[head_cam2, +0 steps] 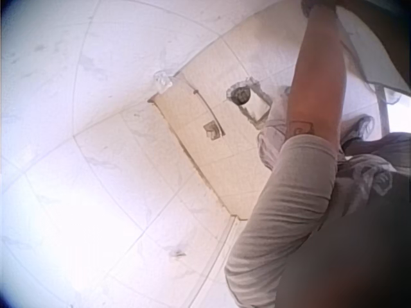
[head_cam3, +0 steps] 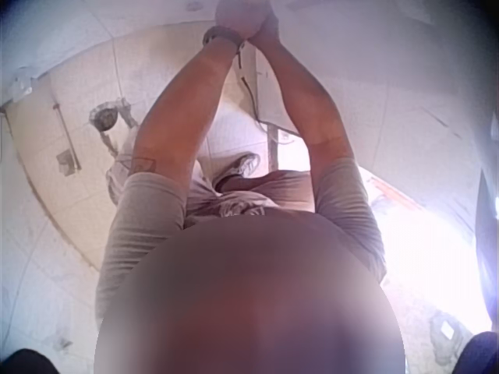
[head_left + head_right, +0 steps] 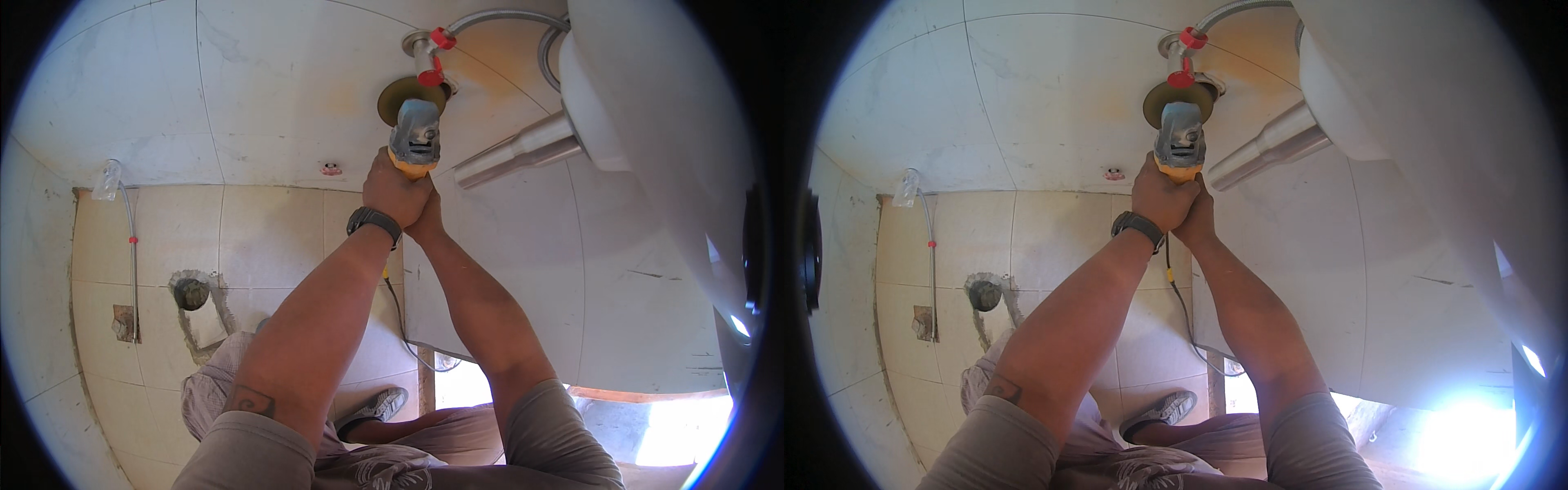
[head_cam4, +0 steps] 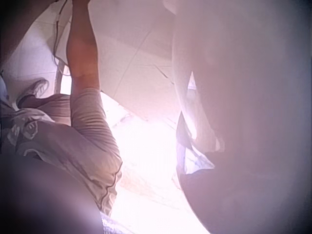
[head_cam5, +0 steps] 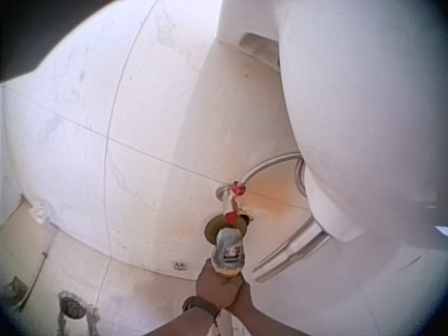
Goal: The person sits on the floor and uses an angle grinder to cut or grind a section of the tiled wall beneath a white sink. The tool is held with both hands and applied steadily to the wall surface near plumbing fixtures.
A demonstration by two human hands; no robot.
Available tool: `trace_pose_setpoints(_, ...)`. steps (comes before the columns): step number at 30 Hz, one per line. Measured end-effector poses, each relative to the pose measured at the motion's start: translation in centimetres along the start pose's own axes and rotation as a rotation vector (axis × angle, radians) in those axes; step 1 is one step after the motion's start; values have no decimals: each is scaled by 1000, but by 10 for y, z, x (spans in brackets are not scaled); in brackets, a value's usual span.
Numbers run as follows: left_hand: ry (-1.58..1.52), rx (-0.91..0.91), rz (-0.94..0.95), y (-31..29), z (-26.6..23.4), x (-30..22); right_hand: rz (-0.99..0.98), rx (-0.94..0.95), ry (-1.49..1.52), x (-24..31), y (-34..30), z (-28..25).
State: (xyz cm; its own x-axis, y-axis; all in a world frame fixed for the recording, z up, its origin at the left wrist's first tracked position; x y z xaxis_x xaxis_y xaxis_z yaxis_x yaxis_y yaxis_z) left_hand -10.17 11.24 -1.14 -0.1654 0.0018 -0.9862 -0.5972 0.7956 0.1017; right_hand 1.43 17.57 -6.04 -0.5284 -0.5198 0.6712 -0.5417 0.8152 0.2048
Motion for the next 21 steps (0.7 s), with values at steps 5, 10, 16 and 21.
trace_pose_setpoints(5, 31, 23, -26, 1, 2, 1, -98, -60, -49, 4, -4, 0)
trace_pose_setpoints(10, 45, 18, 5, 3, 3, 2, -18, -53, -54, 1, -4, 0)
trace_pose_setpoints(16, 6, 28, -14, 1, 3, -1, -25, -77, -70, 7, -7, -4)
trace_pose_setpoints(21, 10, 40, 9, 2, 3, 0, 32, -77, -88, 5, -7, -4)
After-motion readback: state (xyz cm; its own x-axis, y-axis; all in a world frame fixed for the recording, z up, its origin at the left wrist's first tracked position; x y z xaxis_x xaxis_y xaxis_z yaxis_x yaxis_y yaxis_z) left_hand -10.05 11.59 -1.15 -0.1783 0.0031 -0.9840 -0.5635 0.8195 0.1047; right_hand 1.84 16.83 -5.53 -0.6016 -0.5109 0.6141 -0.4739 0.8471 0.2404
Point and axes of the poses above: each hand's wrist, its own y-axis towards the middle knuckle, its own z-axis out of the palm, x = y × z, the point moved 4 cm from there along y, towards the middle knuckle, and after that the axes turned 3 degrees about z, right-handed, at the moved point
